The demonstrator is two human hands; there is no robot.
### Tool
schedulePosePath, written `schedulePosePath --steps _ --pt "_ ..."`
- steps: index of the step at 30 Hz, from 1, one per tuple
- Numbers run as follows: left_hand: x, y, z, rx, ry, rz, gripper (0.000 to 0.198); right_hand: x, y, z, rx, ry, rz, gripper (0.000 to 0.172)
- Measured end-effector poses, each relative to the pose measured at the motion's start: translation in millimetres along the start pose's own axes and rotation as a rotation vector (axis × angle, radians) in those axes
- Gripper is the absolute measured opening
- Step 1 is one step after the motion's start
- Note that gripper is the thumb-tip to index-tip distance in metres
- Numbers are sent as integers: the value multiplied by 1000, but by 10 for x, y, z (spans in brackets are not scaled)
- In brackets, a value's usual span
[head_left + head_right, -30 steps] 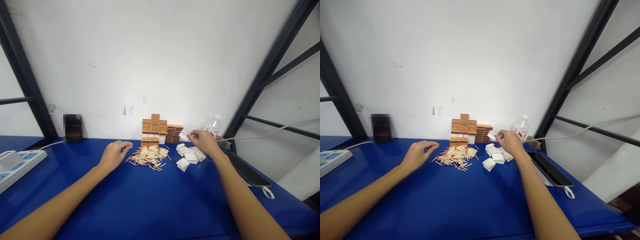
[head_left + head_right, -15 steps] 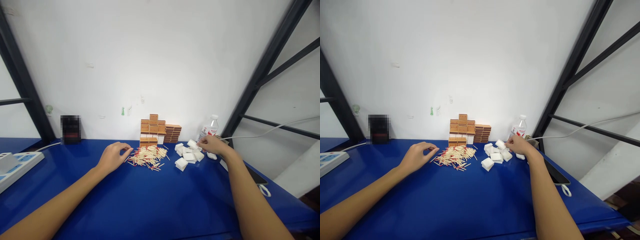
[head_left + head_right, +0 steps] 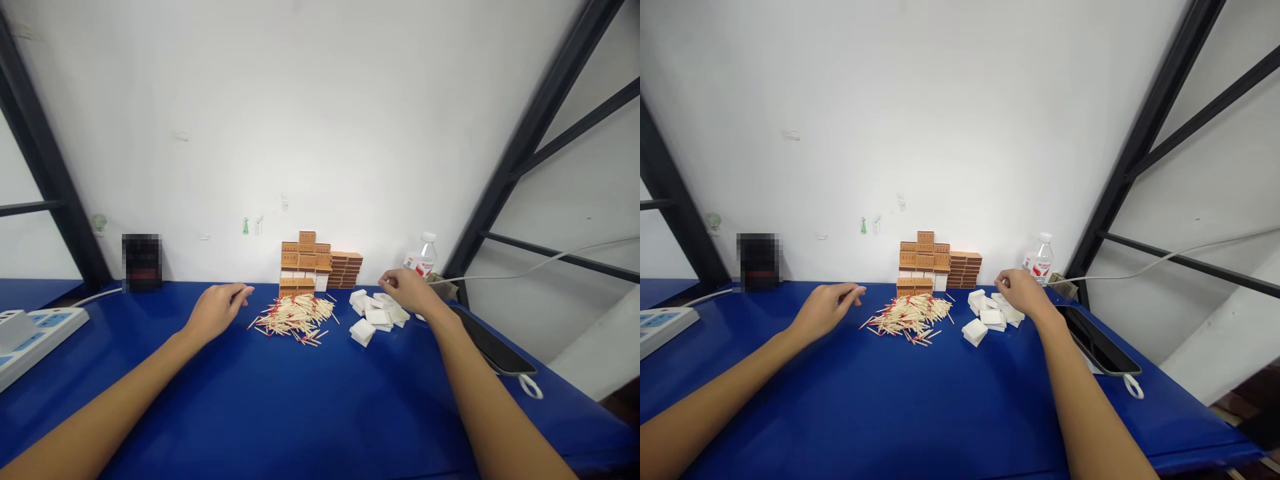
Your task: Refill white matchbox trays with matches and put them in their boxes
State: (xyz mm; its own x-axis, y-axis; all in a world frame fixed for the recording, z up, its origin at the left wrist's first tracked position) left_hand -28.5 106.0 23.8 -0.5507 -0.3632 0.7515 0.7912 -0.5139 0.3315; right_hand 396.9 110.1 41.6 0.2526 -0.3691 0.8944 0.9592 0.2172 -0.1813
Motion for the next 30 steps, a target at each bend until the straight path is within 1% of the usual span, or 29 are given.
schedulePosePath --steps 2,4,6,9,12,14,17,21,23,26,30 --pt "10 -79 9 -4 23 1 28 -40 -98 12 16 8 -19 26" --pt "-21 -143 10 -8 18 9 23 -95 -217 16 35 6 -32 25" --pt "-65 -175 6 -9 -7 35 23 -173 -353 7 57 -12 -35 22" --pt "-83 -154 -1 -10 -23 77 27 -292 -604 -12 129 -32 -42 19" --pt "-60 -103 -1 -22 -10 88 29 -371 -841 11 201 0 -88 19" --pt "-53 -83 2 -31 -3 79 30 -441 -929 78 199 5 -150 18" --pt "-77 -88 9 -35 -18 79 32 -607 -995 218 187 -55 -237 17" --pt "-124 -118 4 -18 -57 93 37 -845 -1011 323 189 -181 -240 21" --pt "-155 -148 -2 6 -87 92 38 -887 -992 326 180 -198 -236 21" --pt "-207 -180 -9 22 -130 87 38 -889 -970 297 193 -203 -228 21" --pt "-226 -187 -7 28 -140 84 37 -889 -988 254 234 -206 -205 21"
Point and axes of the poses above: each hand's wrist, its own z-axis towards the middle knuckle, its own x-axis out of the back of the hand, y = z × x, the point moved 9 cm from there along z, towards the middle knuckle, and after that the axes turned 5 degrees about x, right-handed, at the moved point
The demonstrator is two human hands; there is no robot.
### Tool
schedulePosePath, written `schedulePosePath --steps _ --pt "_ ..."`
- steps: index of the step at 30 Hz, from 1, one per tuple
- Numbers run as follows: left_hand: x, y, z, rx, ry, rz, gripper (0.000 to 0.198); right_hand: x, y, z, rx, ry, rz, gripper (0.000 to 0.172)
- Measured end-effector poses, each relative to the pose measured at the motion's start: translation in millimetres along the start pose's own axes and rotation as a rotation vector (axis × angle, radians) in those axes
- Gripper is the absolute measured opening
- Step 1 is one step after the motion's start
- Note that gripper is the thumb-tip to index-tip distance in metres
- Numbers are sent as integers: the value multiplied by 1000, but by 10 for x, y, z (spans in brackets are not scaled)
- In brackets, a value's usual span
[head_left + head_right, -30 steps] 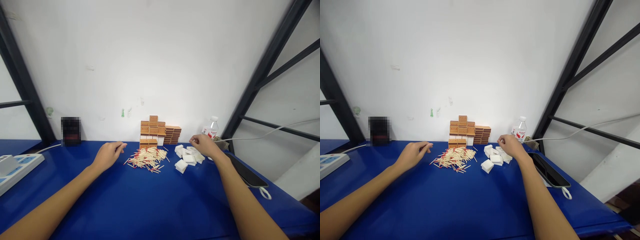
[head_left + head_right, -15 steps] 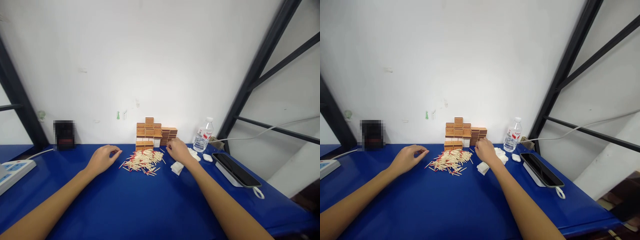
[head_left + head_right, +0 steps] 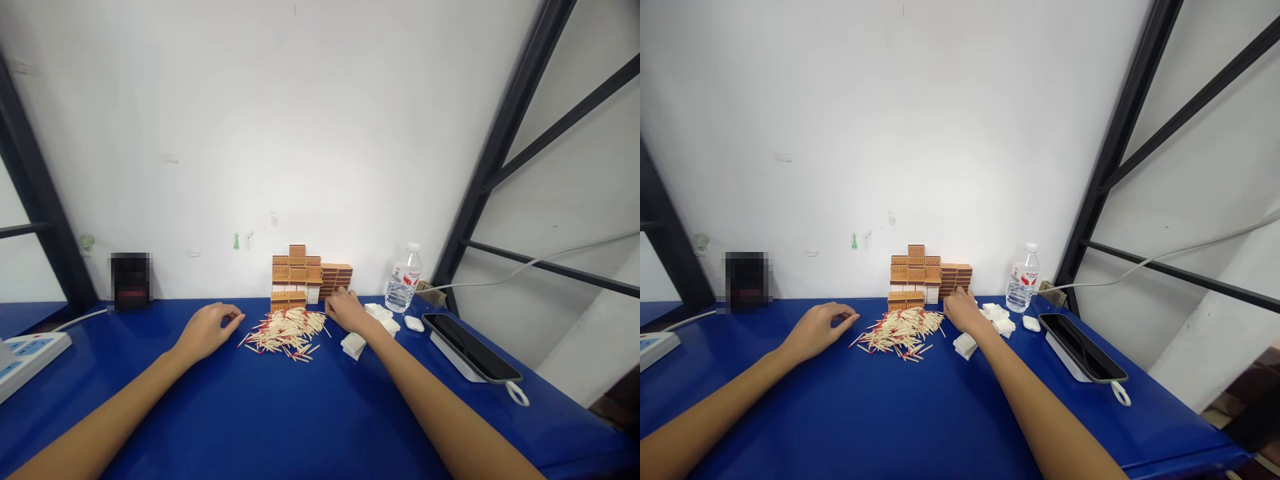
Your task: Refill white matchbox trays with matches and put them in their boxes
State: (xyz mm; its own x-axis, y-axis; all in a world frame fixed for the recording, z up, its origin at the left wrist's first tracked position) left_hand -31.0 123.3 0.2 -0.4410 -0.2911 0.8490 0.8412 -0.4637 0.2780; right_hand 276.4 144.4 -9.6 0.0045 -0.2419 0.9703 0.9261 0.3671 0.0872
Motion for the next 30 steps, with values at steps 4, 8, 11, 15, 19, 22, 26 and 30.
schedulePosePath --steps 4,8,11,15,19,22,26,30 --pt "5 30 -6 1 -8 -4 37 -29 -103 8 51 1 18 22" --pt "23 61 -16 -11 -6 -14 36 1 -168 -40 74 17 67 28" --pt "35 77 -23 -21 -6 -12 36 109 -129 -167 41 43 121 22" --pt "41 92 -32 -21 -11 -13 36 218 -134 -342 18 8 202 22" --pt "31 109 -33 -24 -26 -21 36 135 -269 -384 38 -96 270 17" --pt "32 104 -31 -19 -31 -27 35 71 -308 -377 43 -137 263 14" --pt "28 100 -32 -22 -35 -19 34 135 -245 -391 29 -110 270 14" --pt "11 99 -36 -35 -37 -14 32 285 -352 -376 94 34 344 11"
Point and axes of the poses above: each hand's wrist, its own z-axis towards the middle knuckle, its own x-axis out of the back of the hand, y = z × x, the point moved 9 cm from there along z, towards the middle knuckle, and after that the axes turned 5 degrees about x, right-handed, at the moved point
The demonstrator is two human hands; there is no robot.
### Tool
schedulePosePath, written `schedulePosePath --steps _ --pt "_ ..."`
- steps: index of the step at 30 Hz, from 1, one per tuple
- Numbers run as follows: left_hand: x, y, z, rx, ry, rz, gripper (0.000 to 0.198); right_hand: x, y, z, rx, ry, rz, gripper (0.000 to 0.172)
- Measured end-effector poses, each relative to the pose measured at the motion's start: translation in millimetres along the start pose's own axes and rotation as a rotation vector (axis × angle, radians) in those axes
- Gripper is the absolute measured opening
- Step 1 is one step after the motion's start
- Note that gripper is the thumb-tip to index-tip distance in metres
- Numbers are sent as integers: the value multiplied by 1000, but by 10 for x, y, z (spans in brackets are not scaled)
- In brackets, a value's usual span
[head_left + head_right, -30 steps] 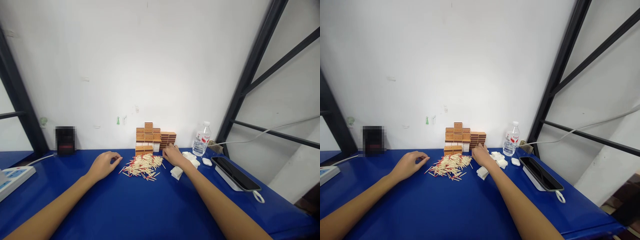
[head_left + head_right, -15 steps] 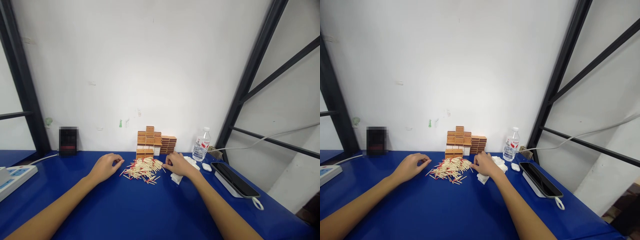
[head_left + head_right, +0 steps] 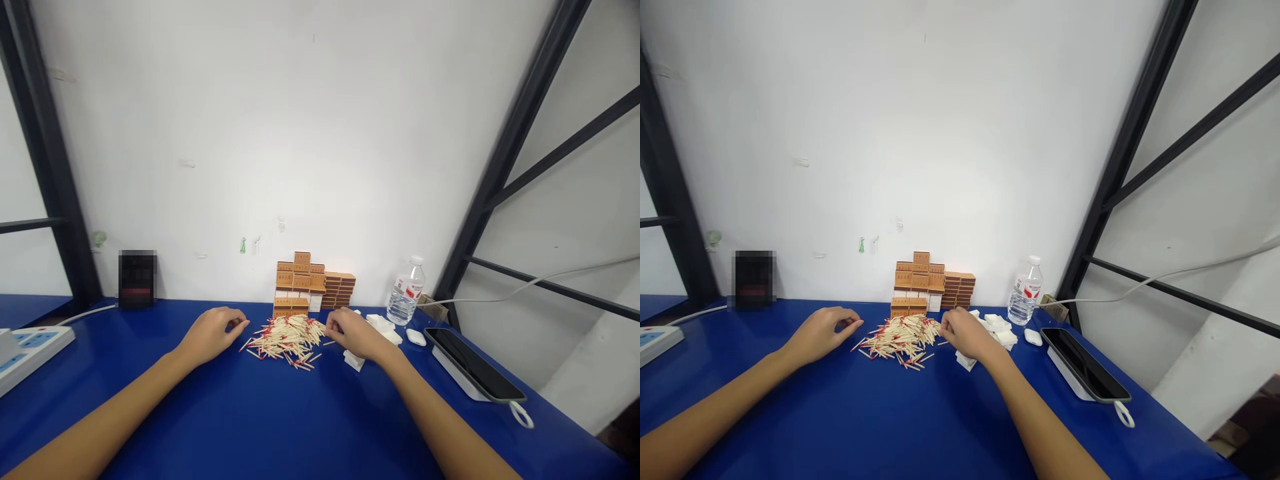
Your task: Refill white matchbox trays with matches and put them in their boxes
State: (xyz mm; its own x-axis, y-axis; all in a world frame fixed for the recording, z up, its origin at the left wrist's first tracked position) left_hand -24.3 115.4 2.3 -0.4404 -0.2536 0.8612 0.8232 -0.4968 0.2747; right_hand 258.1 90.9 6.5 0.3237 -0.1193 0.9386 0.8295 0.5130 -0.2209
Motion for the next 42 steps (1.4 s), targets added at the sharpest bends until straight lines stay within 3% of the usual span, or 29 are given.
schedulePosePath --steps 4,7,10,12,14,16,20,26,32,37,42 --pt "-15 -8 -1 -8 -4 -6 34 -44 -179 42 100 25 63 14" --pt "1 -7 -2 -7 8 -6 35 29 -67 27 54 35 53 11" --pt "6 8 -7 -9 5 -6 35 47 125 -19 -6 -33 75 3" --pt "-3 13 -12 -5 -5 -5 34 -5 177 -42 -8 -88 96 11" --pt "-7 15 -17 -4 -5 -2 34 -82 148 -48 15 -124 111 13" --pt "-1 19 -22 -11 5 -5 34 -172 81 -51 27 -166 129 5" --pt "3 18 -24 -8 3 -12 34 -223 -36 -63 34 -195 132 8" --pt "-10 35 -16 -9 -25 1 34 -46 22 -10 -15 -42 179 13" --pt "-16 36 -27 -21 -15 -2 34 84 11 69 42 109 187 21" --pt "-12 43 -38 -24 -11 -14 34 118 91 77 -44 201 384 16" --pt "-9 49 -33 -40 8 -26 35 30 164 94 -88 259 532 30"
Point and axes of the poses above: each hand's wrist, its own z-axis towards the middle knuckle, its own x-axis out of the back of the hand, y = z × x, the point moved 9 cm from there along z, towards the middle knuckle, and after that the axes turned 5 degrees about x, right-handed, at the moved point
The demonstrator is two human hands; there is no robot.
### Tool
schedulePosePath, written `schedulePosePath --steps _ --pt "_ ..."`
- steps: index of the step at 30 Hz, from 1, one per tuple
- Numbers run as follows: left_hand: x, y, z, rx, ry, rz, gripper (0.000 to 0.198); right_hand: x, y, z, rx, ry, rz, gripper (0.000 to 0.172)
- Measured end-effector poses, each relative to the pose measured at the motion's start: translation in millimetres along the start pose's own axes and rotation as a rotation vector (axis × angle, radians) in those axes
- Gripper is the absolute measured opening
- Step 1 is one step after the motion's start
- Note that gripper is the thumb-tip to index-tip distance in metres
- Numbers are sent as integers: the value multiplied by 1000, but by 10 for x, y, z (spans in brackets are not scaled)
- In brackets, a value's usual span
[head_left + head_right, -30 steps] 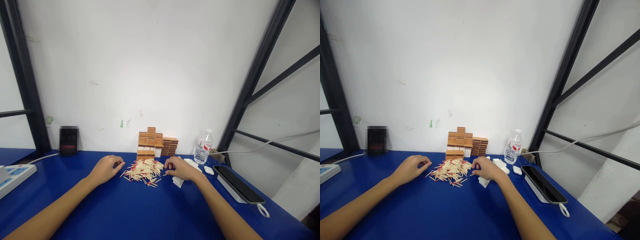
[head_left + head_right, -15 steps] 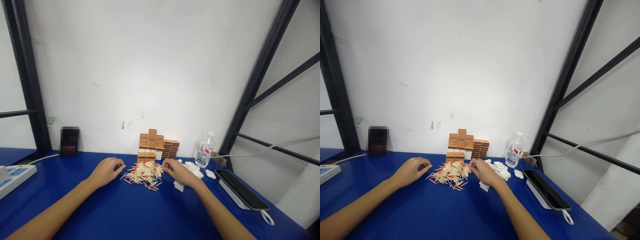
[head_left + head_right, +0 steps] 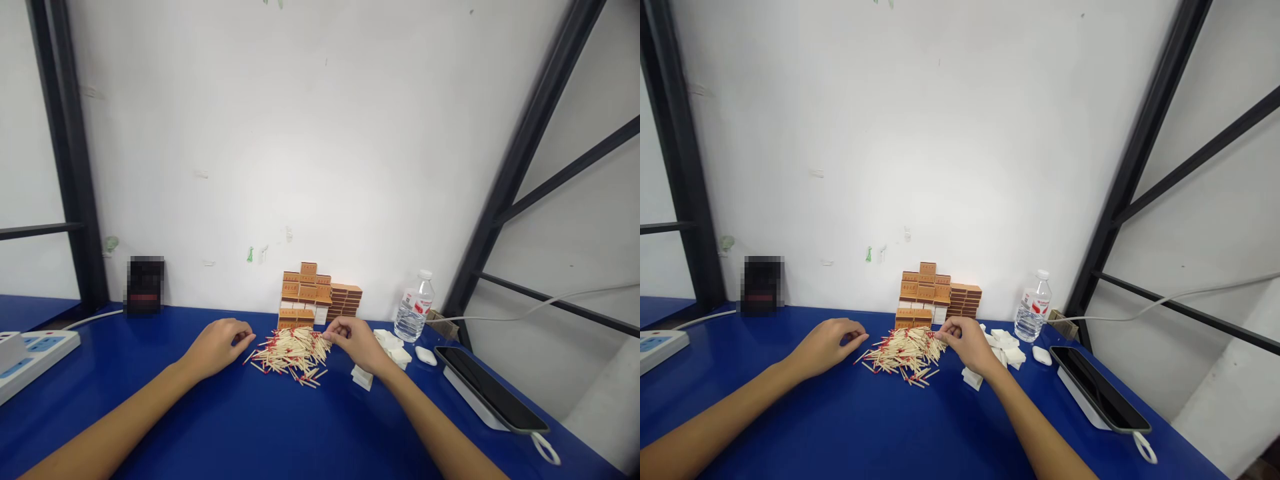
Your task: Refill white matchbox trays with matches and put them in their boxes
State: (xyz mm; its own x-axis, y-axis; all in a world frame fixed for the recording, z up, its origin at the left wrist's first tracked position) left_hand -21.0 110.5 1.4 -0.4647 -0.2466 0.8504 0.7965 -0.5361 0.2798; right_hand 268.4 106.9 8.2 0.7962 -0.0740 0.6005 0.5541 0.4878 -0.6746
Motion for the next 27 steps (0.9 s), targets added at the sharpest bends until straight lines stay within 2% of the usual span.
schedulePosePath --steps 3,6,8,12,16,20,24,27 --pt "-11 1 0 1 -11 8 35 -104 65 -13 -54 -44 180 39" --pt "-23 5 -4 10 -33 26 33 -209 134 -51 -136 -119 244 35" --pt "-22 10 -6 17 -41 28 33 -234 142 -72 -131 -152 162 25" --pt "1 31 -5 11 -29 4 34 -223 78 -83 -16 -170 -99 5" --pt "9 38 0 -6 -13 -7 34 -238 88 -82 -4 -208 -144 14" --pt "13 21 8 4 -11 31 32 -124 127 -61 -3 -151 -307 24" --pt "17 -53 13 88 -39 189 31 -17 197 -79 -45 -157 -601 24" --pt "43 -114 17 151 -35 281 33 25 236 -94 -79 -182 -714 20"
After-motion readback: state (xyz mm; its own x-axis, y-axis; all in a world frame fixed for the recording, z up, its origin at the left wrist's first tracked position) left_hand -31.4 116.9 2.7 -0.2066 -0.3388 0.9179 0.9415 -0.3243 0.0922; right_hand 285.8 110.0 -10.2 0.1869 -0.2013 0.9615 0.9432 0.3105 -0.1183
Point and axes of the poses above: each hand's wrist, its own z-axis towards the middle knuckle, its own x-axis out of the back of the hand, y = z × x, the point moved 9 cm from there along z, towards the middle knuckle, and after that the axes turned 5 degrees about x, right-handed, at the moved point
